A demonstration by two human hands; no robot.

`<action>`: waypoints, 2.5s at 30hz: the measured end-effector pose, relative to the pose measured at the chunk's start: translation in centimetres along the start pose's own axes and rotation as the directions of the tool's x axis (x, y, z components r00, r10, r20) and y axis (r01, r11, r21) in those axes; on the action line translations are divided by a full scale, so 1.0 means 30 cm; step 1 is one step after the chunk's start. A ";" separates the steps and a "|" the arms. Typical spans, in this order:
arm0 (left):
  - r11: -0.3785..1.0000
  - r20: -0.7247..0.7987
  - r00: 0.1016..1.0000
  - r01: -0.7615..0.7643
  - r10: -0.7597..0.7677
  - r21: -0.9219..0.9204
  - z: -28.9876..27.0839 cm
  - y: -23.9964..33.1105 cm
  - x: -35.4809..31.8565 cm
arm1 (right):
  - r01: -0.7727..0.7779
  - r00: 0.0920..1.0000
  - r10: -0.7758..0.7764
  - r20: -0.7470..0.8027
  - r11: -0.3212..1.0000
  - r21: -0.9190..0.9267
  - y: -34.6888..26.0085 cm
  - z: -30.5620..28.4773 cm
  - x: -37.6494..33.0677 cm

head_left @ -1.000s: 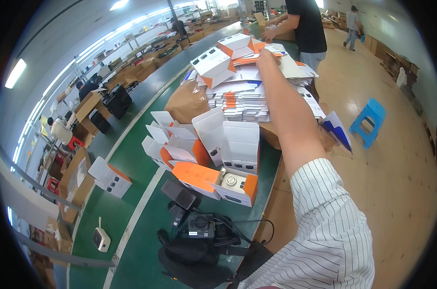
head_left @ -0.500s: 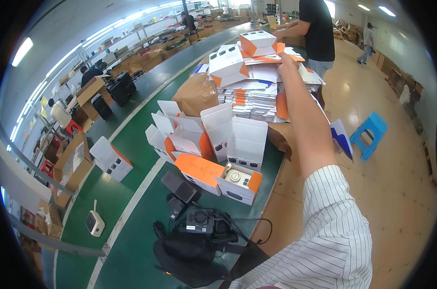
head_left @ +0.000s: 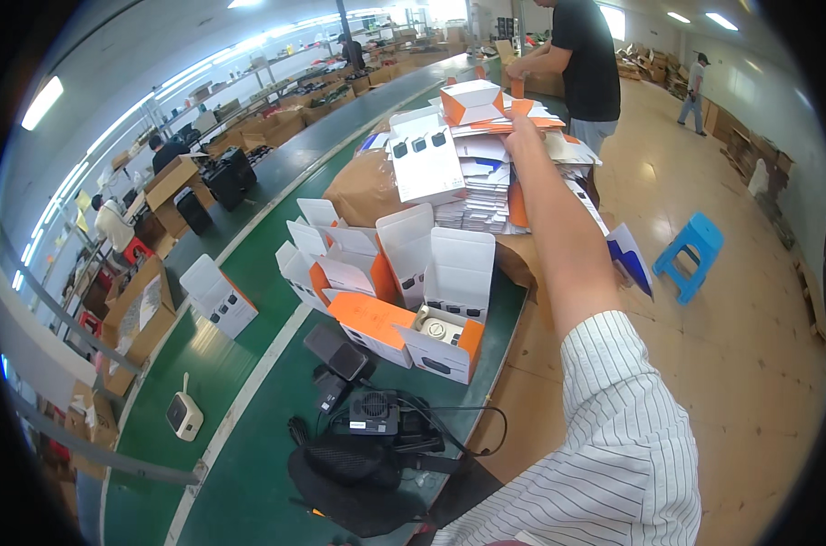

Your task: The person assembles product packaging cardboard boxes and marks them with a marking pen.

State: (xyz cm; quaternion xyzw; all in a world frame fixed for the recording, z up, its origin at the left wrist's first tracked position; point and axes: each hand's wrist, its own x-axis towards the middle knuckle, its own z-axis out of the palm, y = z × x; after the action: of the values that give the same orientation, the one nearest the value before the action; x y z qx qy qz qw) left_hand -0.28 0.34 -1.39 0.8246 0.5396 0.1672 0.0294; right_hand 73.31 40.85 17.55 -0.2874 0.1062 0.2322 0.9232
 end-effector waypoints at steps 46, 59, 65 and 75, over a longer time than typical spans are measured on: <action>0.986 -0.034 0.996 0.072 -0.078 -0.152 -0.104 0.150 0.021 | 0.589 0.693 -0.671 0.263 0.318 -0.743 -0.447 -0.093 -0.239; 0.977 -0.038 0.998 0.046 -0.055 -0.207 -0.107 0.120 0.003 | 0.605 0.729 -0.641 0.240 0.440 -0.663 -0.447 -0.143 -0.311; 0.983 -0.038 0.999 0.028 -0.035 -0.182 -0.109 0.130 -0.004 | 0.703 0.658 -0.738 0.147 0.532 -0.473 -0.519 -0.212 -0.357; 0.765 -0.184 0.960 0.047 -0.213 -0.642 -0.152 -0.019 -0.017 | 0.343 0.620 -0.330 0.712 0.930 0.133 -0.537 -0.485 -0.687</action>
State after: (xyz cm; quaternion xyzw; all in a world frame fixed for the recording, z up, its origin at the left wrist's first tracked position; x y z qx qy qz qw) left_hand -2.35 -0.48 2.65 0.6997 0.5075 0.4368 0.2491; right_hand 62.38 13.13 20.27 -0.1945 -0.3236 0.1503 0.9137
